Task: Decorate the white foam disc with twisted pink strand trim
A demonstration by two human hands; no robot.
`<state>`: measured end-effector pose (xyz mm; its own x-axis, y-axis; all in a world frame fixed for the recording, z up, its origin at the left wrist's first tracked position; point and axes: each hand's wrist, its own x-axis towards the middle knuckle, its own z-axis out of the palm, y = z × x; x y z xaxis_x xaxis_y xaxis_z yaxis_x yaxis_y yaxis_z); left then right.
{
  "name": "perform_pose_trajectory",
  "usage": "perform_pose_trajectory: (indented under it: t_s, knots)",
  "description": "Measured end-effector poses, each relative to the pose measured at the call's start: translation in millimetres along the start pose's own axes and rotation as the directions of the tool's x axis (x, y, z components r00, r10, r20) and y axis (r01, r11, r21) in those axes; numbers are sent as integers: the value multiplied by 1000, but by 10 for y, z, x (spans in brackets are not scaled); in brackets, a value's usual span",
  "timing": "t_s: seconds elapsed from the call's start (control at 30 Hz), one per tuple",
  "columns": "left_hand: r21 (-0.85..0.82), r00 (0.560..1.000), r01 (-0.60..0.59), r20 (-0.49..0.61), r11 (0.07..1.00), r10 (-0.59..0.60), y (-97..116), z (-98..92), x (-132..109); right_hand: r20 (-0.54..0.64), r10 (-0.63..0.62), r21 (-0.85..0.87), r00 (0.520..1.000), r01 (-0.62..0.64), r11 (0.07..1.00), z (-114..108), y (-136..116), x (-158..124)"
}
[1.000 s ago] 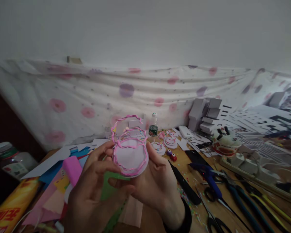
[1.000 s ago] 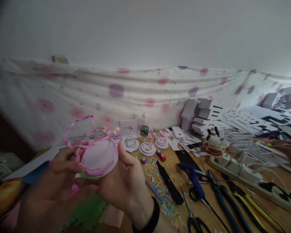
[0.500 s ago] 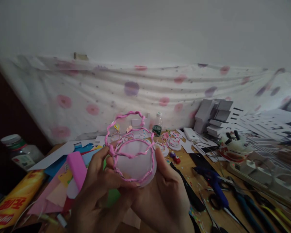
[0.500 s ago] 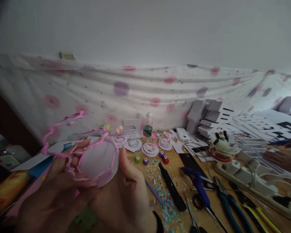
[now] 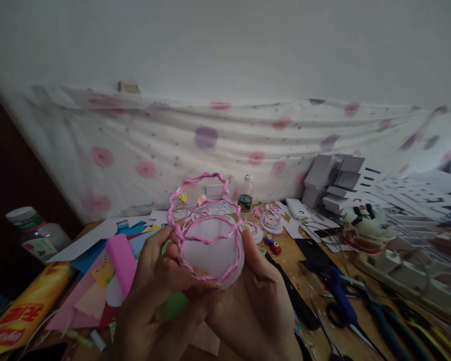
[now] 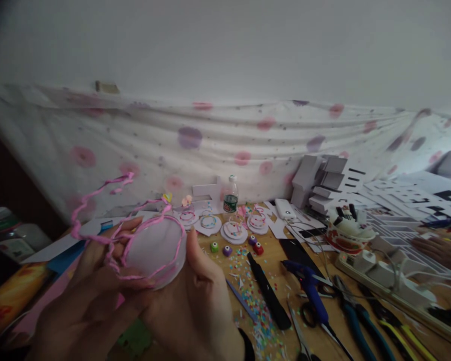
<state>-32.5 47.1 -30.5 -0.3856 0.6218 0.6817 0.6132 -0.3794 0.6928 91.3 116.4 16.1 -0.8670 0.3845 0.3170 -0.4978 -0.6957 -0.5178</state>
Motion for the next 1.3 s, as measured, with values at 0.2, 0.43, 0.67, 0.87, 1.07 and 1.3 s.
perform_pose_trajectory:
  t_s: [0.2, 0.43, 0.67, 0.87, 1.07, 1.3]
  knots:
    - [-84, 999, 7, 38, 996, -3, 13, 1, -6, -43, -11, -20, 999, 10, 1000, 3, 11, 13]
    - [-58, 1000, -5, 29, 998, 7, 30, 9, 14, -63, 0, -48, 998, -3, 999, -26, 5, 31]
    - [-65, 998, 25, 65, 998, -21, 15, 3, 11, -31, -24, 1, 999, 24, 1000, -31, 15, 37]
    - [-182, 991, 133, 2, 974, -134, 61, 2, 57, -54, -152, 100, 987, 156, 983, -80, 34, 59]
    - [-60, 995, -10, -96, 998, 4, 107, 30, 20, -38, -198, 45, 980, 199, 979, -178, 27, 66]
    - [61, 984, -36, -171, 997, 46, 220, 201, -56, -60, -141, 42, 988, 144, 989, -212, 88, 55]
